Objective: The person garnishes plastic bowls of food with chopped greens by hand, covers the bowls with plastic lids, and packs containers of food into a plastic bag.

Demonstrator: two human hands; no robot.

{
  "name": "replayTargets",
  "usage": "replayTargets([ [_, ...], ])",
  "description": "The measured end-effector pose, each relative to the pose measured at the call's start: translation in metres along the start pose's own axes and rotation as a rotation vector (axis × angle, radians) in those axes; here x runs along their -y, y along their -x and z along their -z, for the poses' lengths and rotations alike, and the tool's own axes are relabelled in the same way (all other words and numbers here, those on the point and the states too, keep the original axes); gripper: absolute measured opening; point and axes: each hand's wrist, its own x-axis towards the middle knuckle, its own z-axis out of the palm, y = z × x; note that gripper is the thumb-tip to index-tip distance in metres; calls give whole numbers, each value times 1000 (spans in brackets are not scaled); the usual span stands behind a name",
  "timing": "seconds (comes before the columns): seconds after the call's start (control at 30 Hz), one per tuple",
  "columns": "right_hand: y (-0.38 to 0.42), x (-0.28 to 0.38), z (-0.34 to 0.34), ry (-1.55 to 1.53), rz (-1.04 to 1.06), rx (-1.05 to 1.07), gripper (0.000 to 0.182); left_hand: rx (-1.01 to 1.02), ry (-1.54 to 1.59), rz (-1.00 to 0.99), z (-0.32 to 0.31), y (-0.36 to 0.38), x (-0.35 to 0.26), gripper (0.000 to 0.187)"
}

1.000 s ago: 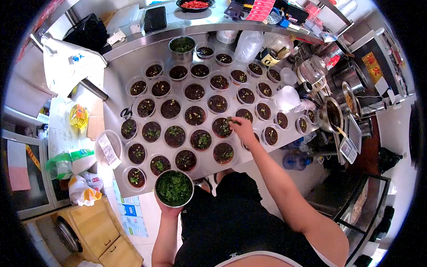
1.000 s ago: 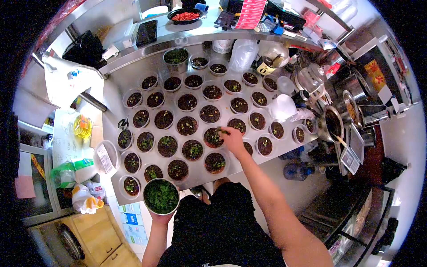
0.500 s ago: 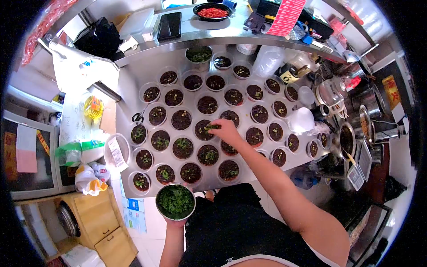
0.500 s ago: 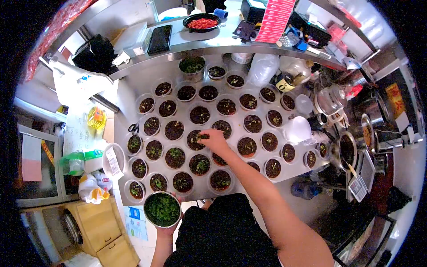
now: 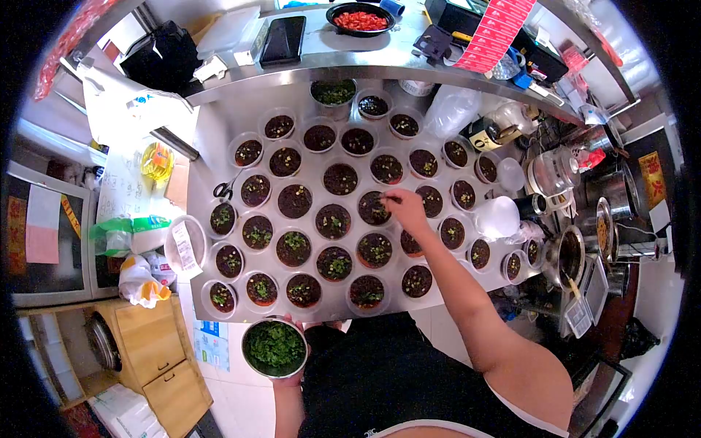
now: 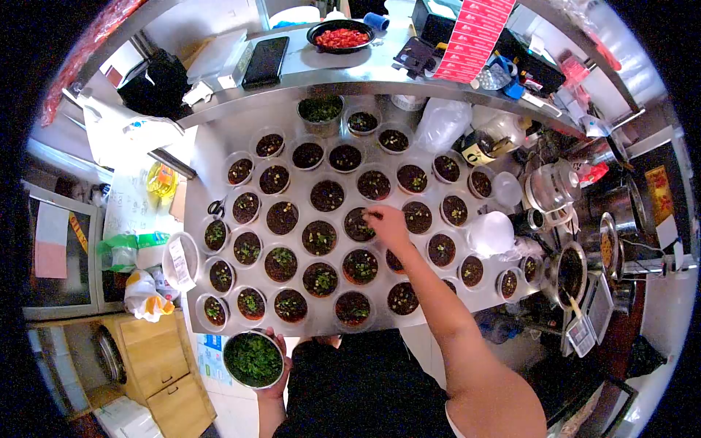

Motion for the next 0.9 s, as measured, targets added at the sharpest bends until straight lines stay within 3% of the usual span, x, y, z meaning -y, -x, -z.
replayTargets([
  [0.13, -8, 8, 5, -456, -97, -55, 19, 22, 24, 8, -2, 2, 7, 55],
  [0.23, -12, 18, 8, -467, -109, -8, 18, 18, 85, 28, 1, -1, 5, 57],
  [0.27, -16, 15, 6, -400, -125, 3, 22, 24, 110, 44, 1, -3, 3, 58],
  [0.37, -17, -4, 2, 344, 278, 60, 23, 49, 73, 57, -3, -9, -4, 57],
  [0.4, -18, -6, 2, 435, 182, 155, 26, 65, 42, 61, -5, -13, -8, 56],
  [0.5, -19, -4, 2, 339, 152, 40, 25, -10, -42, 1, -3, -19, -25, 52],
  [0.53, -17, 7, 4, 148, 23, 49, 23, -46, -70, -15, -6, -19, -28, 50],
  [0.67, -23, 15, -3, -122, -236, -85, 23, -90, -120, -46, -6, -26, -46, 51],
  [0.8, -19, 66, -40, -400, -135, 23, 15, -74, -134, -4, 10, -35, -69, 56],
  [0.83, -20, 80, -53, -298, -134, 68, 18, -59, -126, 7, 9, -36, -73, 58],
  [0.9, -31, 82, -95, -75, 262, 75, 22, -24, -120, 28, 4, -38, -78, 58],
])
